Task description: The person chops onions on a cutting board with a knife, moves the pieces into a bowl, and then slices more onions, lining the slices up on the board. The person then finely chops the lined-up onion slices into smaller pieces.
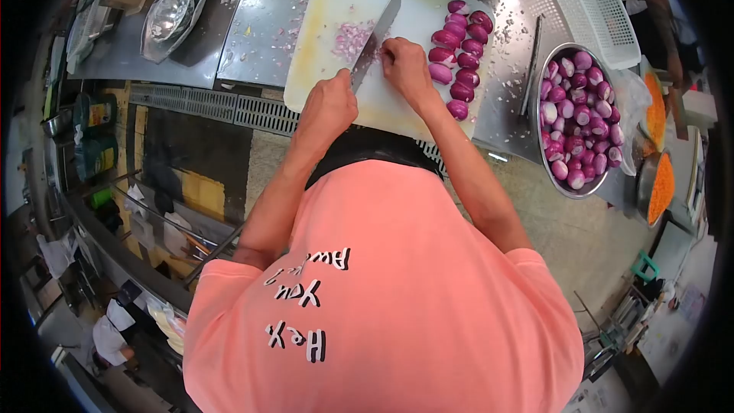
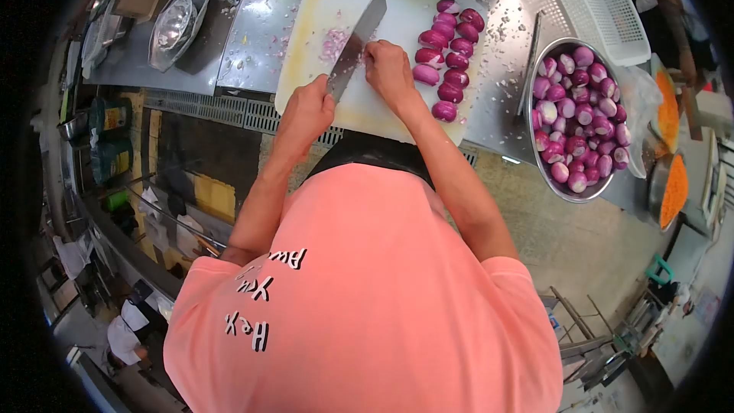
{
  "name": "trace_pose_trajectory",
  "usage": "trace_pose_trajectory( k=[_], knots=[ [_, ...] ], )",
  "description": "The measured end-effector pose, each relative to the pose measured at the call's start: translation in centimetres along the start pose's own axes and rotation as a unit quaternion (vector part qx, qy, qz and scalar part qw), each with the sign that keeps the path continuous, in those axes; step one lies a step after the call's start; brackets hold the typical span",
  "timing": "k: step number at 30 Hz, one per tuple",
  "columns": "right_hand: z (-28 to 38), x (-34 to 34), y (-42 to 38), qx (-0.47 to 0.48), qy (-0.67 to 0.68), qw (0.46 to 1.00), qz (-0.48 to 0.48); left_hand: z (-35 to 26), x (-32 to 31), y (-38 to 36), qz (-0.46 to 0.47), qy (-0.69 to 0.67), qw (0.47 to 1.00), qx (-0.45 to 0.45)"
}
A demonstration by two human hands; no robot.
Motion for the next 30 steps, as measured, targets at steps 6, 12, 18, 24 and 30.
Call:
trace_pose_trajectory(
  k=[6, 12, 18, 24, 30],
  knots=[
    [-1.3, 5.0, 0.1, -0.006, -0.023, 0.999, -0.043, 1.3, -1.4, 0.1, 0.005, 0.017, 0.999, 0.030],
    [-1.9, 11.2, -1.2, -0.027, -0.084, 0.996, -0.022, -0.6, 0.6, -1.2, -0.006, -0.024, 1.000, -0.003],
    [0.1, 9.3, -5.6, -0.110, -0.094, 0.979, 0.144, 2.7, -1.5, -2.2, 0.036, -0.074, 0.997, 0.001],
    [1.2, 4.9, -7.3, -0.091, -0.096, 0.985, 0.110, 3.5, 3.1, -1.1, -0.004, -0.048, 0.997, 0.060],
    [0.7, 0.5, -3.3, -0.059, -0.055, 0.995, 0.063, 4.0, 1.7, -1.9, -0.014, -0.045, 0.997, 0.063]
  ],
)
Point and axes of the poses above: each hand's wrist, its own y-axis towards the middle knuckle, its own x-axis out of the back of the hand, z = x × y, the point moved 7 cm from there along y, towards the middle knuckle, and after that the axes turned 10 degrees about x, right-handed, at the moved point
